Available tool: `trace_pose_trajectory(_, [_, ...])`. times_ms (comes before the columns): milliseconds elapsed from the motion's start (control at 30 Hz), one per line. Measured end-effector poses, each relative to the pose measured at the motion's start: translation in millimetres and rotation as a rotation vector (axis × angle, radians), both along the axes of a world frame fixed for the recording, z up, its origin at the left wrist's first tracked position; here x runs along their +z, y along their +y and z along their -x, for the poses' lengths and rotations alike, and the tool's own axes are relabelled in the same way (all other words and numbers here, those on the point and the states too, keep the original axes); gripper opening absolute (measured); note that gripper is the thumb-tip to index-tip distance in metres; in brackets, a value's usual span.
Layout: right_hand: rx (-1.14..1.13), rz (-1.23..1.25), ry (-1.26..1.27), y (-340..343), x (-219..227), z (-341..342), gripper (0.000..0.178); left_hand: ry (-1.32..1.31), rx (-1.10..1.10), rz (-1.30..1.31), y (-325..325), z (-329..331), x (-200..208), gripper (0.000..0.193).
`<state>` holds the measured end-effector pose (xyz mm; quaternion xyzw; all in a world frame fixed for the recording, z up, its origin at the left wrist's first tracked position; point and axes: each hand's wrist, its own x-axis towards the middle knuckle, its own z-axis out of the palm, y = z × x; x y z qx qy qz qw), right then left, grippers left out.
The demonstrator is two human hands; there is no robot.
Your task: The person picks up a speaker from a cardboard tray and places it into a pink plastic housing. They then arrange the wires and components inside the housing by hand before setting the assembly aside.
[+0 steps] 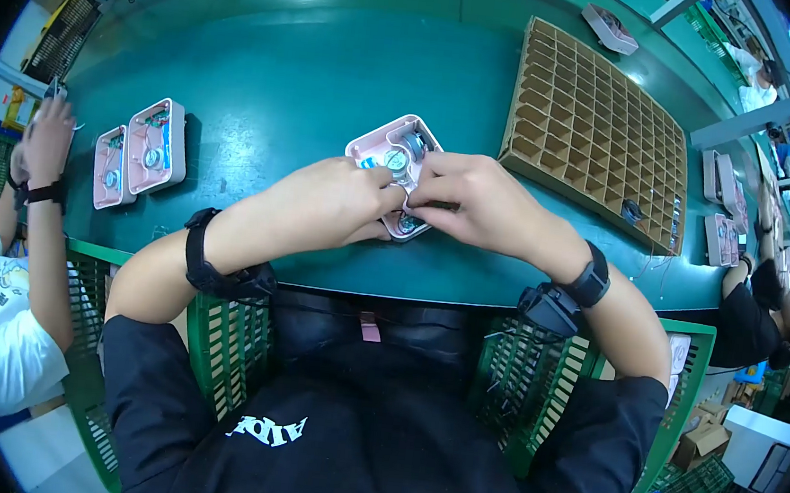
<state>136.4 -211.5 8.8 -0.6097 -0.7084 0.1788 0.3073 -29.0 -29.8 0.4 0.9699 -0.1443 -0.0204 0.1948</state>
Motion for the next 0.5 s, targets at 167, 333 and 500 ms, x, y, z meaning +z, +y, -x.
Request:
trace_pose_trajectory(167, [0.112,0.102,-0.218,16,12,-6,0.010,0.061,-0.043,0.042,9,0,3,0.032])
trace_pose_trajectory(333, [0.146,0.193,-0.264,17,12,-8,0.012,0.048,-0.049,0.068,7,0,4,0.031])
trace_pose_trajectory(500, [0.227,0.186,-0.264,19,1,-15,0.019,0.059,-0.004,0.131,5,1,6,0.033])
